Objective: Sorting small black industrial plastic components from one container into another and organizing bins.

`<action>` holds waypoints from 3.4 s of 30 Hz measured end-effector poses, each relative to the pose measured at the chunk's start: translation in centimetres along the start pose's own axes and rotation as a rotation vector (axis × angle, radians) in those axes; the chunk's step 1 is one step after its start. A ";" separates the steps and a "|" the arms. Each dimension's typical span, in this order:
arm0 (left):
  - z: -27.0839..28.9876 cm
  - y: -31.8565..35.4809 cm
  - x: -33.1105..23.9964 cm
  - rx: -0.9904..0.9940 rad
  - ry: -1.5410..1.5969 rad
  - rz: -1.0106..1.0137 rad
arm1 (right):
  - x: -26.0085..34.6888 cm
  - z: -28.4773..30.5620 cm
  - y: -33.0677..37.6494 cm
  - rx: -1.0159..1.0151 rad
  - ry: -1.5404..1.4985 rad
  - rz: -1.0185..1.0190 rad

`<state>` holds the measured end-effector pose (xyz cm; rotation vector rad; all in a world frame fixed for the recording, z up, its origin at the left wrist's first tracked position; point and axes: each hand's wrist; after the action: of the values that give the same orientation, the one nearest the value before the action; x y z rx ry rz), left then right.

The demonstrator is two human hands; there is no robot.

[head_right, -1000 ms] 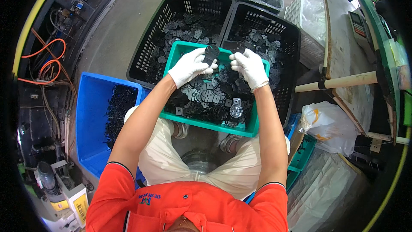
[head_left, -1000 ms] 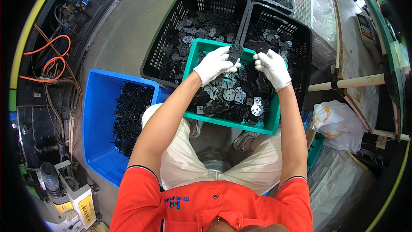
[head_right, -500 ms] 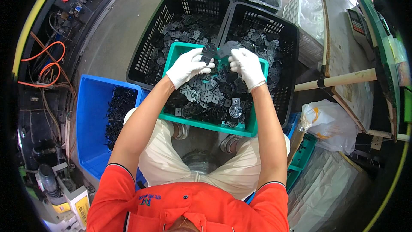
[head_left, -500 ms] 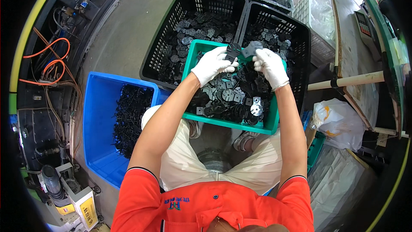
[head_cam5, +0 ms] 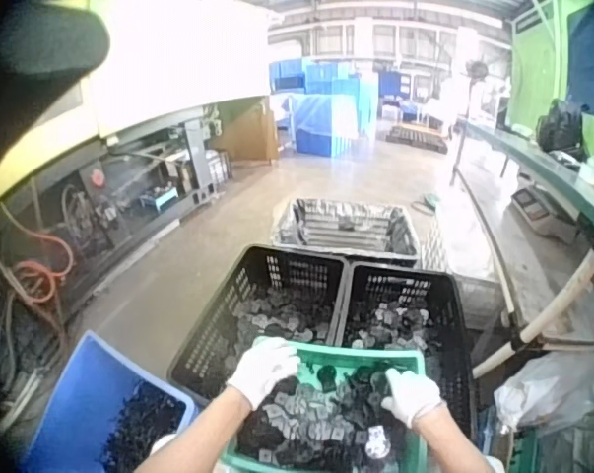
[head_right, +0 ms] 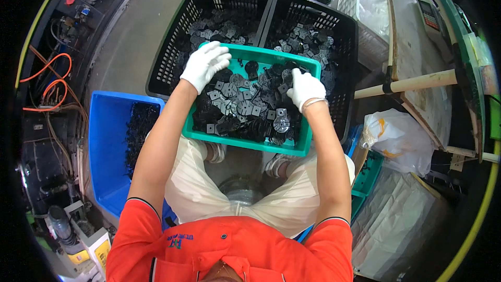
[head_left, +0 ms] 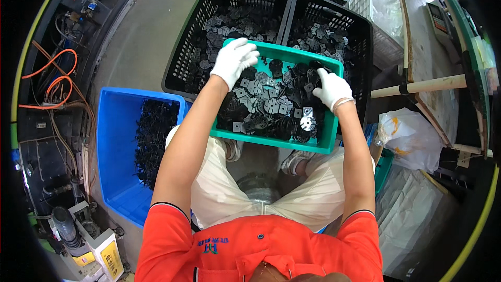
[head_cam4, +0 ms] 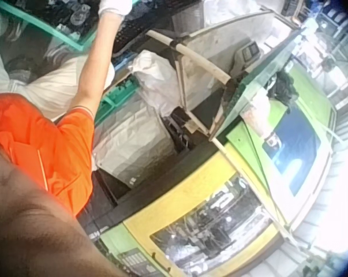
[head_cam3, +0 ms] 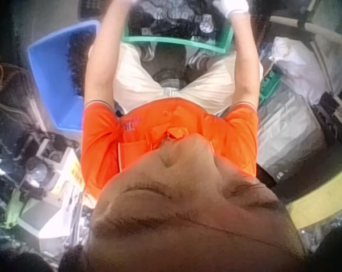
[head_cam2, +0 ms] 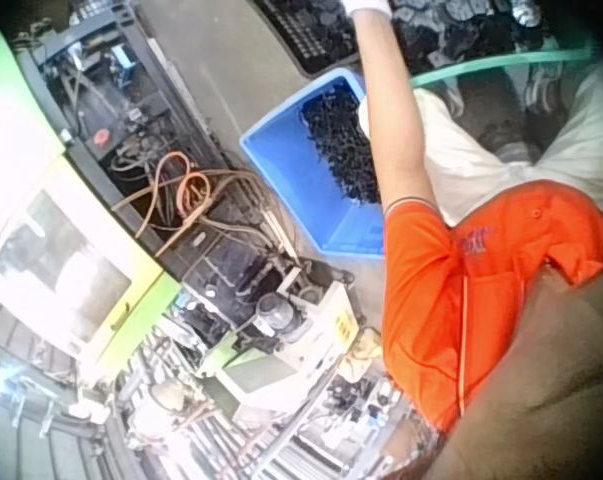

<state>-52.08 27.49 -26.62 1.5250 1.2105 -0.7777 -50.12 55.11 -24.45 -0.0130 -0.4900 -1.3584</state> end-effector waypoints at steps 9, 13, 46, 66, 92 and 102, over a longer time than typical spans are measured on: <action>-3.1 1.9 3.4 0.451 -1.090 -0.137 | 0.0 -4.0 -1.1 -0.138 -0.440 0.104; -2.6 1.9 4.1 0.375 -1.164 -0.178 | 1.1 -4.6 -1.4 -0.109 -0.661 0.153; -4.0 1.4 4.3 -0.192 -1.545 -0.535 | 2.5 -1.9 -2.3 0.192 -1.036 -0.057; -4.2 0.5 3.5 0.206 -0.041 0.100 | 4.9 -2.6 -1.4 -0.527 -0.579 0.486; -4.6 1.8 4.3 0.082 -1.542 -0.396 | 0.7 -3.7 -3.6 -0.059 -1.310 -0.041; -3.6 0.6 7.0 -0.009 -1.384 -0.330 | 4.6 -6.6 -4.3 -0.002 -1.531 0.132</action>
<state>-49.78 33.10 -31.63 0.4440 0.3615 -1.6295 -51.37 48.01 -29.94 -1.1246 -1.7030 -0.9982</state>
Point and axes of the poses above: each hand's wrist, its own y-axis away from the middle knuckle, its own z-axis out of the back of the hand, x = y × z, and after that the axes turned 13 degrees about -y, right-handed
